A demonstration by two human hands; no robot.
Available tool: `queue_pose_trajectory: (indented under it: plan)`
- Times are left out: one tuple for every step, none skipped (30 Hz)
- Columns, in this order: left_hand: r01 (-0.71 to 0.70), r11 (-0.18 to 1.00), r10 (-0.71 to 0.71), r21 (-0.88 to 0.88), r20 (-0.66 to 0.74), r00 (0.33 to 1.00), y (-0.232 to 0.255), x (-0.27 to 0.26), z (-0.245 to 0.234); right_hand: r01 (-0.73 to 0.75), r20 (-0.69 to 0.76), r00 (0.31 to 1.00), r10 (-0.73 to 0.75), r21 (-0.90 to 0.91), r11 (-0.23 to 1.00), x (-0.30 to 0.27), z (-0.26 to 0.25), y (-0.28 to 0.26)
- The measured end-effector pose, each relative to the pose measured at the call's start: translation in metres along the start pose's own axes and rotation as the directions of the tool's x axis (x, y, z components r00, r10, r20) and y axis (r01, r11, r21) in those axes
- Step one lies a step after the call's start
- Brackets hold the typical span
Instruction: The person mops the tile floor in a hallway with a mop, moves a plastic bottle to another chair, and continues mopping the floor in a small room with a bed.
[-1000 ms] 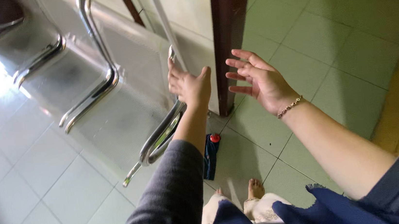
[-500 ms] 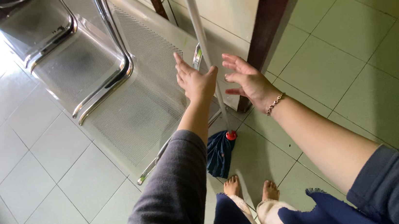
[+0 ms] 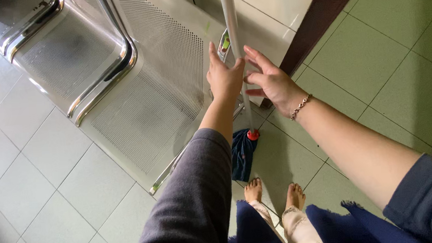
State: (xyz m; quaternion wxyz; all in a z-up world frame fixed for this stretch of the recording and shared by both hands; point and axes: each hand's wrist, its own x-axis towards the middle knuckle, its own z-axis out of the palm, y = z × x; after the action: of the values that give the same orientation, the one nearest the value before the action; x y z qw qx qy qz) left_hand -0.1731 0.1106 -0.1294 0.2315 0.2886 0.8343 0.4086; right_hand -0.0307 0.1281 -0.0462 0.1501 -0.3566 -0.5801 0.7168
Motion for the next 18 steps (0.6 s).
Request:
queue_pose_trajectory:
  plan:
    - [-0.002,1.0,0.002,-0.001,0.002,1.0,-0.003,0.006,0.003,0.001,-0.003,1.0,-0.001,-0.001,1.0,0.004,-0.001,0.001]
    - [-0.014,1.0,0.014,0.012,-0.021,1.0,-0.007,0.011,0.006,0.005,-0.01,1.0,-0.005,0.013,1.0,0.007,0.0,0.003]
    - [-0.025,0.999,0.026,0.025,-0.044,0.999,-0.011,0.017,0.009,0.009,-0.017,1.0,-0.008,0.027,1.0,0.01,-0.001,0.005]
    - [-0.026,0.999,0.027,0.025,-0.044,0.999,-0.015,0.023,0.011,0.009,-0.018,1.0,-0.009,0.027,1.0,0.014,-0.001,0.006]
    - [-0.143,0.989,0.146,0.028,-0.102,0.984,-0.019,0.029,0.013,-0.002,-0.028,1.0,0.002,0.02,1.0,0.017,-0.001,0.007]
    - [-0.258,0.965,0.261,0.037,-0.158,0.952,-0.021,0.033,0.015,-0.014,-0.039,0.999,0.014,0.012,1.0,0.021,-0.002,0.009]
    - [-0.259,0.965,0.261,0.035,-0.157,0.952,-0.022,0.035,0.016,-0.014,-0.04,0.999,0.015,0.011,1.0,0.023,-0.002,0.011]
    - [-0.202,0.979,0.199,-0.027,-0.096,0.975,-0.02,0.037,0.018,-0.001,-0.042,0.999,0.003,0.038,0.999,0.027,-0.003,0.012]
    - [-0.142,0.986,0.14,-0.085,-0.028,0.99,-0.017,0.038,0.017,0.012,-0.043,0.999,-0.009,0.064,0.998,0.03,-0.003,0.014]
    - [-0.142,0.986,0.14,-0.088,-0.03,0.99,-0.015,0.037,0.017,0.013,-0.043,0.999,-0.011,0.061,0.998,0.034,-0.004,0.016]
    - [-0.126,0.987,0.122,-0.103,-0.044,0.992,-0.012,0.036,0.017,0.031,-0.039,0.999,-0.029,0.048,0.998,0.037,-0.004,0.017]
    - [-0.109,0.987,0.103,-0.117,-0.06,0.993,-0.01,0.035,0.015,0.048,-0.032,0.998,-0.047,0.036,0.998,0.04,-0.004,0.018]
    - [-0.109,0.987,0.102,-0.118,-0.063,0.993,-0.008,0.033,0.013,0.049,-0.029,0.998,-0.048,0.034,0.998,0.042,-0.003,0.019]
    - [-0.108,0.989,0.102,-0.098,-0.065,0.993,-0.006,0.033,0.01,0.03,-0.036,0.999,-0.028,0.045,0.999,0.044,-0.003,0.019]
    - [-0.107,0.991,0.101,-0.079,-0.068,0.993,-0.004,0.033,0.008,0.011,-0.042,0.999,-0.009,0.055,0.998,0.046,-0.002,0.018]
    - [-0.108,0.991,0.103,-0.078,-0.071,0.992,-0.002,0.033,0.006,0.014,-0.04,0.999,-0.011,0.055,0.998,0.047,-0.001,0.018]
    - [-0.134,0.989,0.13,-0.059,-0.071,0.989,0.0,0.033,0.004,0.014,-0.041,0.999,-0.012,0.04,0.999,0.047,0.0,0.018]
    - [-0.159,0.986,0.156,-0.042,-0.066,0.986,0.002,0.032,0.003,0.011,-0.044,0.999,-0.01,0.024,1.0,0.046,0.0,0.018]
